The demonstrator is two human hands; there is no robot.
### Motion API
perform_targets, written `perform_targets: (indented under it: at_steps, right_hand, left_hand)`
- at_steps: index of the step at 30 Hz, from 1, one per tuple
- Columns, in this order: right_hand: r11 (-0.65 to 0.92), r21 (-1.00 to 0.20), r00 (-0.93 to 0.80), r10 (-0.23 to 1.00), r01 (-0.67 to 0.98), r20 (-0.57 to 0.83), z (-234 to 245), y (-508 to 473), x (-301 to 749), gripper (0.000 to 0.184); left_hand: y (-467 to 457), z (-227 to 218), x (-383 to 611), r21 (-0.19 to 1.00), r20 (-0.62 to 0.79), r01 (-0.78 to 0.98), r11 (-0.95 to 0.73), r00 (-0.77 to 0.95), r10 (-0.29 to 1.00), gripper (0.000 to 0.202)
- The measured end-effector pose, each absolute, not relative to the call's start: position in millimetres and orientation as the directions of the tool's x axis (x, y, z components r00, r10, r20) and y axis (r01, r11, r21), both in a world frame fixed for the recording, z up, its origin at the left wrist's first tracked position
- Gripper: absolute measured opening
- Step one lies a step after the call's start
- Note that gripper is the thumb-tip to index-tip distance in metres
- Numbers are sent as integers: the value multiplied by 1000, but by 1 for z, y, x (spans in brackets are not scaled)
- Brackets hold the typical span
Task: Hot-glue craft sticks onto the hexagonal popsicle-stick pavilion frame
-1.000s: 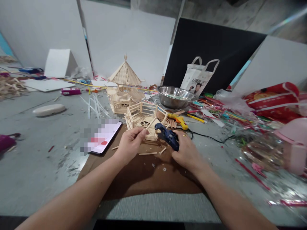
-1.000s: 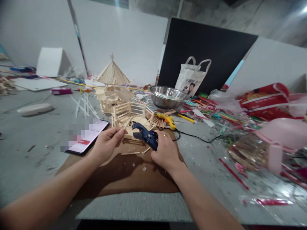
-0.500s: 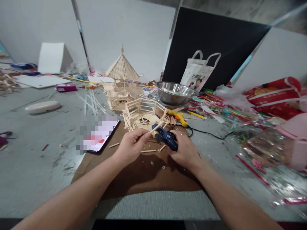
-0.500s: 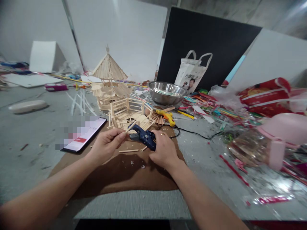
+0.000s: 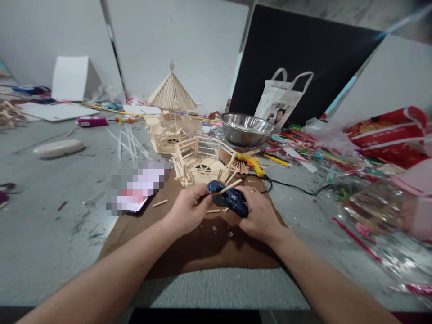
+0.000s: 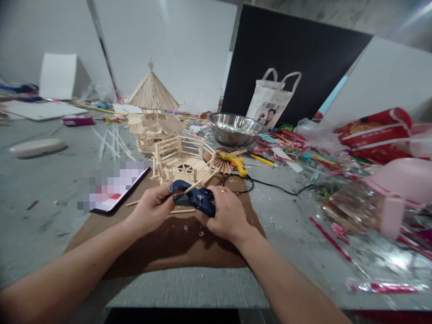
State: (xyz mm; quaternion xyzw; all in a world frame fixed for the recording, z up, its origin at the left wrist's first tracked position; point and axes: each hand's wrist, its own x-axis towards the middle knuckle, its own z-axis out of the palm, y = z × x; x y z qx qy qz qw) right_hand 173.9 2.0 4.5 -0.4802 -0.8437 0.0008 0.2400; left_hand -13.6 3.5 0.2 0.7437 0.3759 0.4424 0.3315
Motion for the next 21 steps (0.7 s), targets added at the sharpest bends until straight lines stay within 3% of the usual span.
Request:
perform_targets:
  at_steps: [11, 21]
  right_hand:
    - [536, -191, -431, 806, 822, 406, 5, 1, 174, 39]
    - [474, -184, -403, 857, 861, 320, 6, -1, 174, 38]
  left_hand:
    - [5, 0, -12, 809, 446, 238, -537, 346, 825, 20]
    - [4, 0, -11, 787, 448, 307, -536, 313, 837, 22]
